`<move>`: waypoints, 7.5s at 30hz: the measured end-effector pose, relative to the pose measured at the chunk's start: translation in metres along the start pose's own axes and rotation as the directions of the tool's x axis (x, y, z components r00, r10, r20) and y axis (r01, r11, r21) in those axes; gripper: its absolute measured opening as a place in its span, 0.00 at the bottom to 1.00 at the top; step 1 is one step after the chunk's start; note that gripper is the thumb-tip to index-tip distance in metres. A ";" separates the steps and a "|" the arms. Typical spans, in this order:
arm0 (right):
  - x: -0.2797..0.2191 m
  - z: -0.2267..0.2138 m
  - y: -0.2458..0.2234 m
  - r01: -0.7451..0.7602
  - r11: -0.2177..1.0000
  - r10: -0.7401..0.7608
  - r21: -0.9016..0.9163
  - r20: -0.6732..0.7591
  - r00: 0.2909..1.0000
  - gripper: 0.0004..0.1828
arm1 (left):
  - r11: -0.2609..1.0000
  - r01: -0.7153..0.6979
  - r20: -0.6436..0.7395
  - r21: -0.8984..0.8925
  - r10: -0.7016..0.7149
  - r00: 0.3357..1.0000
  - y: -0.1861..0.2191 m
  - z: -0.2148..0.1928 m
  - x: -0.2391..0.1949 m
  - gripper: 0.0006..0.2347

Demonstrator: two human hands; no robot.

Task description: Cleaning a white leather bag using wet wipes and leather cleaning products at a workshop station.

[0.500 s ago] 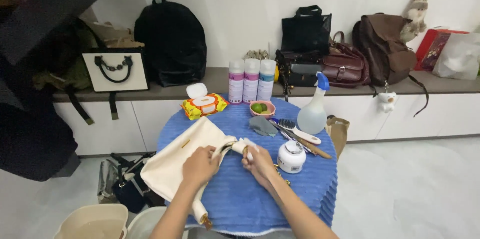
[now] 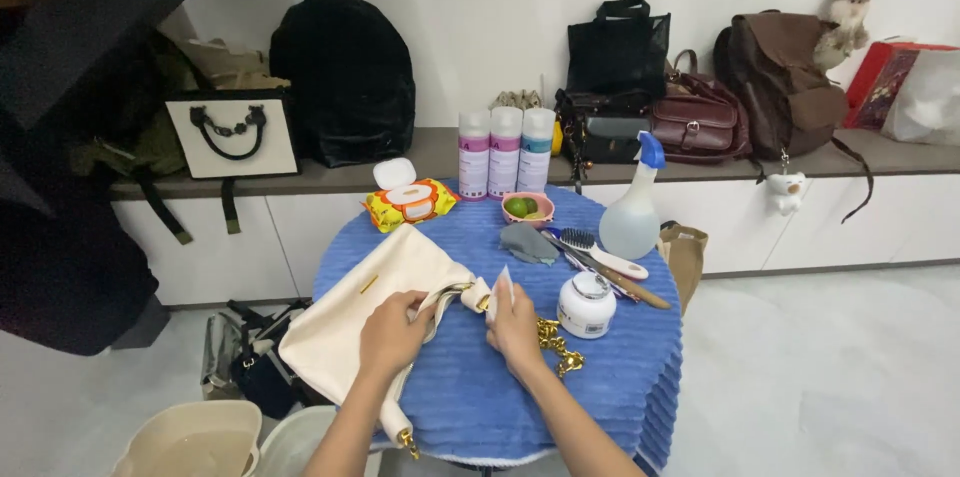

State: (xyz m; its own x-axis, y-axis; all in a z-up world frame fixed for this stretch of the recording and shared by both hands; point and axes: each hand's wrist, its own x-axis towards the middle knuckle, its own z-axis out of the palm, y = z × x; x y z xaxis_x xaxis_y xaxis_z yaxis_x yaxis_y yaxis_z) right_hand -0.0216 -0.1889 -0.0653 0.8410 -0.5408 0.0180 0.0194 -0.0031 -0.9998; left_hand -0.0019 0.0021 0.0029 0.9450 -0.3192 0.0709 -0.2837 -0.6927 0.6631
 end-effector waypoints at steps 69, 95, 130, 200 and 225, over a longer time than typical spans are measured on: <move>-0.115 0.067 -0.002 0.835 0.481 -0.411 -0.268 0.772 0.485 0.03 | 0.924 -0.298 0.144 0.240 0.269 0.952 -0.049 -0.036 0.007 0.15; -0.078 0.004 0.002 0.587 0.319 -0.259 -0.744 0.527 0.809 0.26 | 0.997 -0.026 0.250 -0.070 0.043 0.967 -0.066 -0.039 0.047 0.19; 0.003 -0.008 -0.063 0.802 0.264 -0.342 -0.535 0.726 0.597 0.07 | 0.890 -0.374 0.247 0.261 0.313 0.917 -0.056 -0.033 0.003 0.15; -0.011 0.023 0.010 -0.500 0.765 0.387 0.406 0.331 0.861 0.13 | 0.373 -0.561 -0.294 0.739 0.928 0.230 -0.054 0.011 -0.059 0.13; -0.083 -0.023 -0.040 -0.224 0.973 0.228 -0.054 0.378 0.897 0.15 | 0.930 -0.367 -0.252 0.006 0.356 0.900 -0.042 -0.016 -0.051 0.09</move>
State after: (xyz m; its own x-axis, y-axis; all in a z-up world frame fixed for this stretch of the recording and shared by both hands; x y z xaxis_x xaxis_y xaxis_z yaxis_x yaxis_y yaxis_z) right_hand -0.1046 -0.1630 -0.0267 0.9635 -0.1678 -0.2085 -0.1988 0.0729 -0.9773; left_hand -0.0360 0.0580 -0.0162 0.7902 -0.3709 0.4878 -0.6114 -0.5312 0.5865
